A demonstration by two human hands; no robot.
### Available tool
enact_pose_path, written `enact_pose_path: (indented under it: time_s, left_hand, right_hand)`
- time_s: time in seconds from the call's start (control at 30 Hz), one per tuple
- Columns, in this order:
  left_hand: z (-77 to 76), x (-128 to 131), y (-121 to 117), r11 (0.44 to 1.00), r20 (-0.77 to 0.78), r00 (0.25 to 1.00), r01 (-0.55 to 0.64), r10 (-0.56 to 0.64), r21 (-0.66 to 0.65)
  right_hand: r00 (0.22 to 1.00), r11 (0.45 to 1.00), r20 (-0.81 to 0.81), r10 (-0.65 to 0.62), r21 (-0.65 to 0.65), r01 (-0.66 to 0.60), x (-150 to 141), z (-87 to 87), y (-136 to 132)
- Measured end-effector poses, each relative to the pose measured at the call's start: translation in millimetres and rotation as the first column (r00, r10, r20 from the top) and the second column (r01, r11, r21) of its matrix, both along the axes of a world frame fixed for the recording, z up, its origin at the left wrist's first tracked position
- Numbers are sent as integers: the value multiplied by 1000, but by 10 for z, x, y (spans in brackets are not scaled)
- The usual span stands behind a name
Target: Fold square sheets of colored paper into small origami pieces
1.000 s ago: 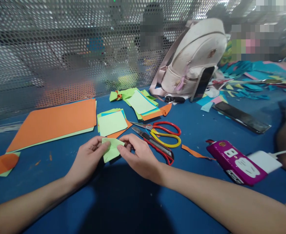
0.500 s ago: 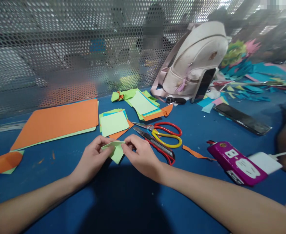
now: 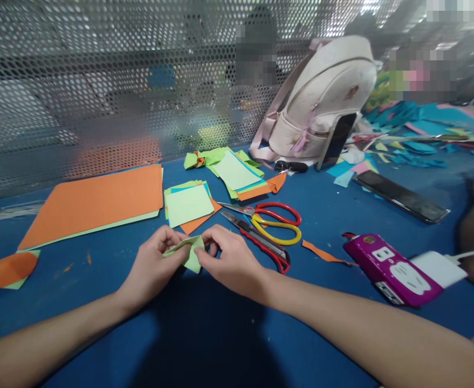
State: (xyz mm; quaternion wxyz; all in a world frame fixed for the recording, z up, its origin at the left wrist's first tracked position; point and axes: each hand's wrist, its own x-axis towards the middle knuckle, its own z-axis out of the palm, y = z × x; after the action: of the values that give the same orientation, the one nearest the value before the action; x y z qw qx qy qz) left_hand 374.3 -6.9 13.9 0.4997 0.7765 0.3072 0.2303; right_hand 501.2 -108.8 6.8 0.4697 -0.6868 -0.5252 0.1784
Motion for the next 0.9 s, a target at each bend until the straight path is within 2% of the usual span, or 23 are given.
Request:
enact_pose_path:
  time_s: [0.2, 0.43, 0.73, 0.9]
  left_hand:
    - [13, -16, -13, 1000, 16, 1000, -15, 15, -10]
    - [30, 3, -14, 999, -78, 996, -36, 38, 23]
    - [58, 8, -34, 999, -120, 993, 19, -23, -27]
    - [36, 5, -17, 998, -115, 992, 49, -51, -25]
  right_hand:
    - [1000, 1000, -3, 18, -6, -18, -18, 45, 2]
    - [999, 999, 17, 34, -33, -33, 7, 22, -12]
    - [996, 995, 53, 69, 61, -73, 28, -8, 5]
    - [998, 998, 41, 51, 28, -52, 21, -10, -3]
